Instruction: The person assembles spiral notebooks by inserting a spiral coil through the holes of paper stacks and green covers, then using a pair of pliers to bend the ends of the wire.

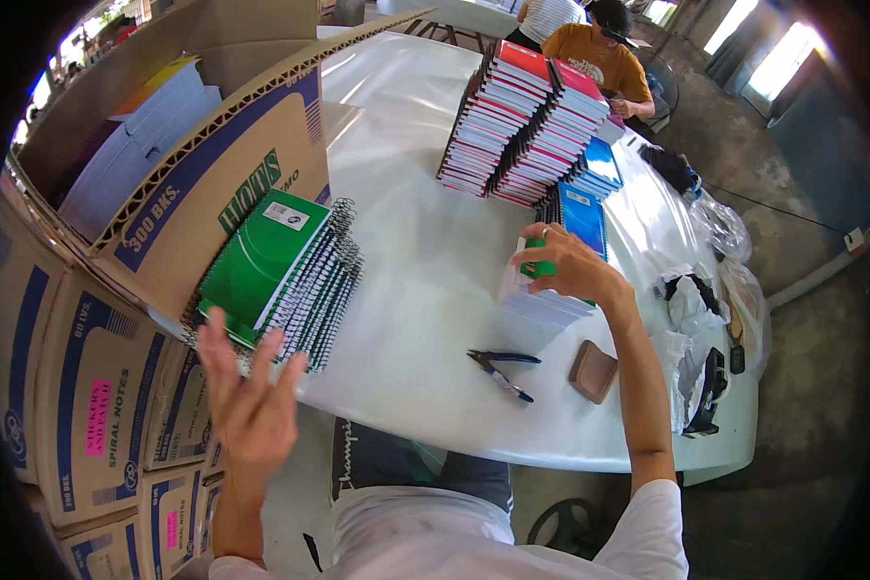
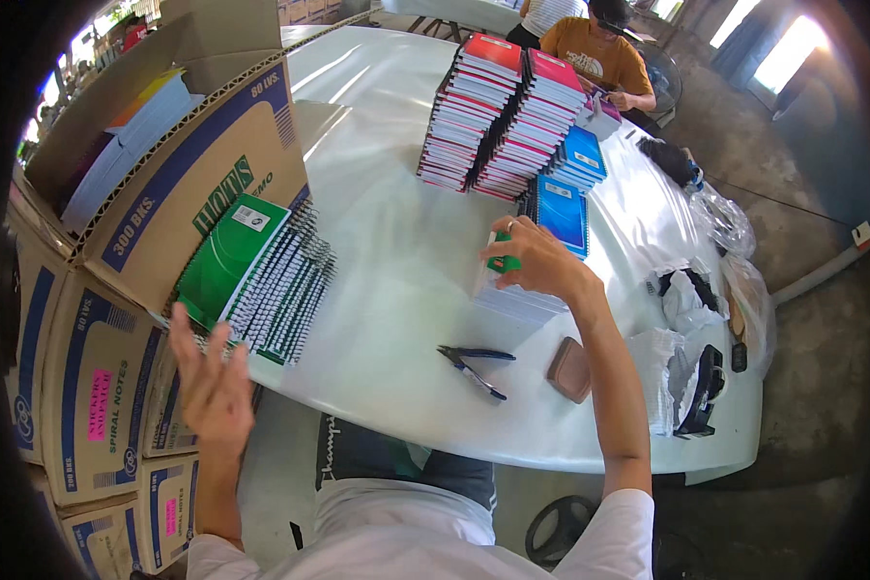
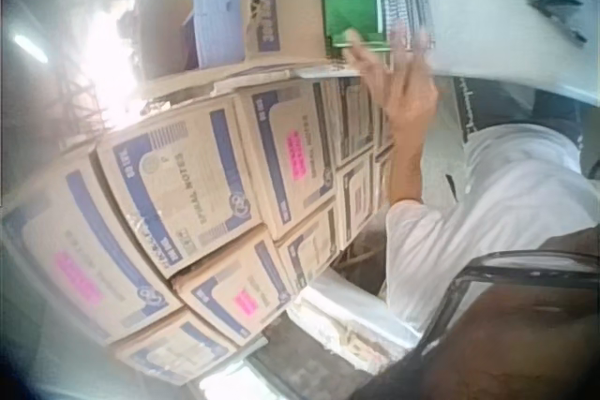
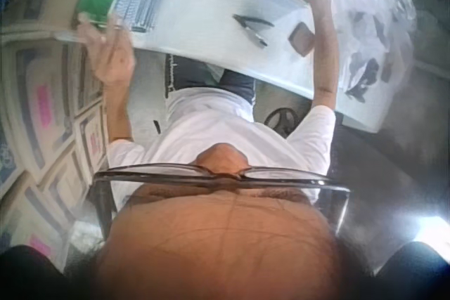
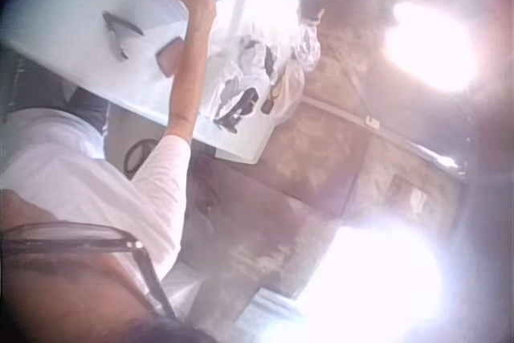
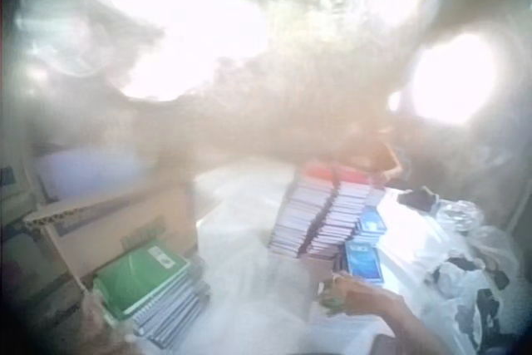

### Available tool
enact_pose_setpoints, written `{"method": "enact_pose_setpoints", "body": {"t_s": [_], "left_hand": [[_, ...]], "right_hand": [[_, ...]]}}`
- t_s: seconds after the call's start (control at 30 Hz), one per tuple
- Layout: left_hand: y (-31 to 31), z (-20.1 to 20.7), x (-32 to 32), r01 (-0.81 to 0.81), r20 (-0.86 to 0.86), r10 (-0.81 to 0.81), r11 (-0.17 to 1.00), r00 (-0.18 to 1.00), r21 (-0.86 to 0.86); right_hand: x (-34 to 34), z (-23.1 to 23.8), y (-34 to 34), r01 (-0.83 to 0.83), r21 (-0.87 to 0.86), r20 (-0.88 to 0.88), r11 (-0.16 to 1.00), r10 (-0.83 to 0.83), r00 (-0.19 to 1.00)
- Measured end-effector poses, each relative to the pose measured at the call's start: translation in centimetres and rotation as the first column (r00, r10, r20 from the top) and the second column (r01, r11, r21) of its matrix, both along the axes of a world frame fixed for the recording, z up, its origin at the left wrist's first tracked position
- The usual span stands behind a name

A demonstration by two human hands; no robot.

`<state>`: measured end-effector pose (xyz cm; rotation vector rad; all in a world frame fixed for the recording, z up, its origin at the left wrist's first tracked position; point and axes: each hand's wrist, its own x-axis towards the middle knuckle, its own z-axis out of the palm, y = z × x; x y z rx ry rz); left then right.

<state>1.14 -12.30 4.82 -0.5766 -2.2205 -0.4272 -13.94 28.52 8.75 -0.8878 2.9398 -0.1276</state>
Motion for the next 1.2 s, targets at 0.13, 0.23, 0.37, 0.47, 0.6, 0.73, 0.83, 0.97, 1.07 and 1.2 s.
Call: {"method": "enact_pose_setpoints", "body": {"t_s": [0.13,0.23,0.37,0.47,0.6,0.73,0.83,0.97,1.07,1.2], "left_hand": [[4.2,-1.3,-0.2,0.184,0.060,-0.182,0.983,0.981,-0.027],[6.0,-2.0,-0.3,0.262,0.092,-0.263,0.965,0.960,0.027],[6.9,-2.6,-0.6,0.297,0.121,-0.300,0.954,0.946,0.045],[7.0,-3.0,-0.7,0.296,0.143,-0.295,0.955,0.945,0.013],[7.5,-3.6,-0.5,0.313,0.175,-0.310,0.950,0.935,0.011],[7.9,-3.9,-0.5,0.339,0.185,-0.337,0.941,0.923,0.022],[8.5,-3.8,-0.4,0.373,0.219,-0.375,0.926,0.901,0.053],[10.2,-4.0,-1.4,0.449,0.263,-0.485,0.873,0.834,0.189],[11.7,-5.6,-2.4,0.466,0.302,-0.609,0.774,0.734,0.428],[16.2,-5.0,-4.6,-0.079,0.255,-0.923,0.243,0.287,0.967]], "right_hand": [[0.7,0.0,0.6,-0.006,-0.161,0.069,0.987,0.017,0.997],[0.4,-0.2,0.7,-0.014,-0.170,0.091,0.985,0.029,0.995],[-0.1,-0.3,2.0,0.007,-0.279,0.177,0.960,0.045,0.983],[-0.2,-0.4,2.0,-0.017,-0.271,0.160,0.962,0.062,0.985],[0.0,-0.7,1.8,-0.040,-0.221,0.098,0.974,0.063,0.993],[0.2,-0.5,2.0,-0.040,-0.252,0.116,0.967,0.071,0.991],[-0.4,-0.7,2.9,-0.073,-0.295,0.122,0.953,0.114,0.986],[-0.2,-1.2,3.5,-0.128,-0.317,0.065,0.940,0.156,0.986],[0.8,0.2,0.9,0.126,-0.198,0.182,0.972,-0.090,0.979],[3.4,-2.3,1.7,0.024,-0.228,-0.392,0.973,-0.114,0.913]]}}
